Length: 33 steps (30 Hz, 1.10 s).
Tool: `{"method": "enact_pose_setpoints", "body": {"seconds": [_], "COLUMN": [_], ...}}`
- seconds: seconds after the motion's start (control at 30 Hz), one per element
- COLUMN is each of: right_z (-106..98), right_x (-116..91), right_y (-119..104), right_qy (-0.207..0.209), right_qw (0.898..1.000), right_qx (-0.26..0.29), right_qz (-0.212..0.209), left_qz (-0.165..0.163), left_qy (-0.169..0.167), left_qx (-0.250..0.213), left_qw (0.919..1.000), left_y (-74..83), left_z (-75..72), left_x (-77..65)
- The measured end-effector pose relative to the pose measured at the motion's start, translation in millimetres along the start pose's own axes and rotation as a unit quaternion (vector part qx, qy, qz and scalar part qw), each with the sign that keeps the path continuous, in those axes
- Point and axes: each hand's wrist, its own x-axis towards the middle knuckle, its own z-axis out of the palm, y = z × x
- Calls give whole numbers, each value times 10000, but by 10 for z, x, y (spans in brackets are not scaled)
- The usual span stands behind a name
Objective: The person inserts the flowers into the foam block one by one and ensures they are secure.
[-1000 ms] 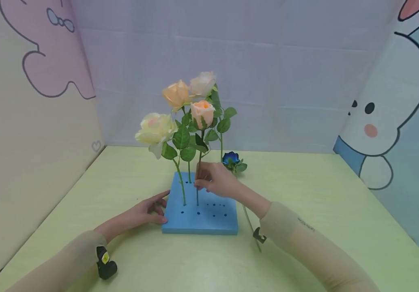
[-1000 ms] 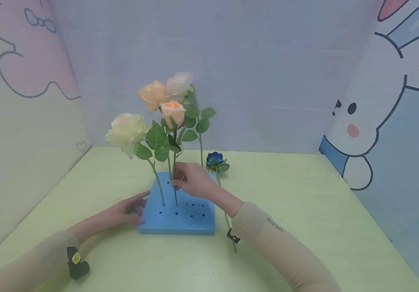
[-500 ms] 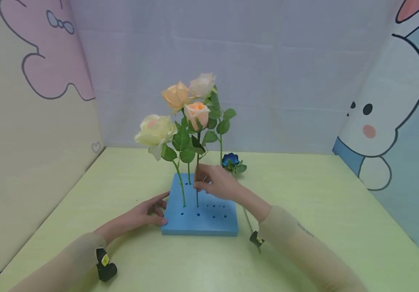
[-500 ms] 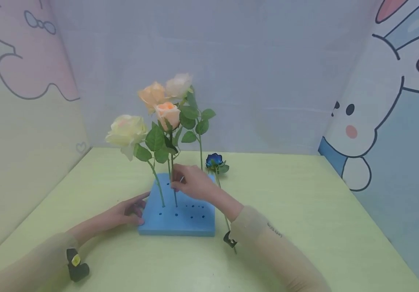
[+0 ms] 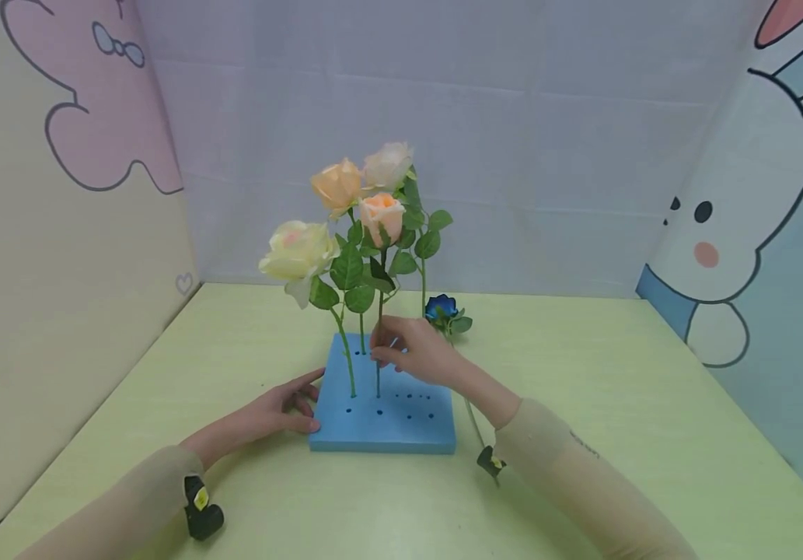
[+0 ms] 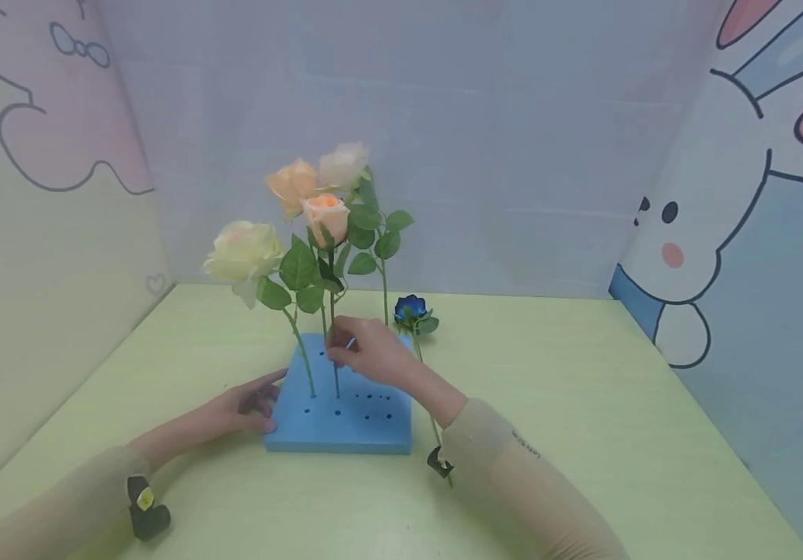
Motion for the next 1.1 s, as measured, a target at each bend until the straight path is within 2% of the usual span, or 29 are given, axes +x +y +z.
{"method": "enact_pose_setpoints", "body": {"seconds": [0.57,0.77,1.1], "right_z": [-15,-30,-122], "right_x": [25,-27,-140], "right_y": [24,83,142], "right_qy": [-112,200,574], "right_qw": [9999,9996,9977], "right_qx": [87,-158,-256], "right_qz": [68,75,249], "left_qz": [-68,-141,16], "left_qy": [-45,-19,-50], "left_qx": [-131,-108,-163], "left_qw": [9999,9998,9999], "left_y": [1,-4,-10], "left_z": [-9,5,-7], "left_x": [10,7,6]}}
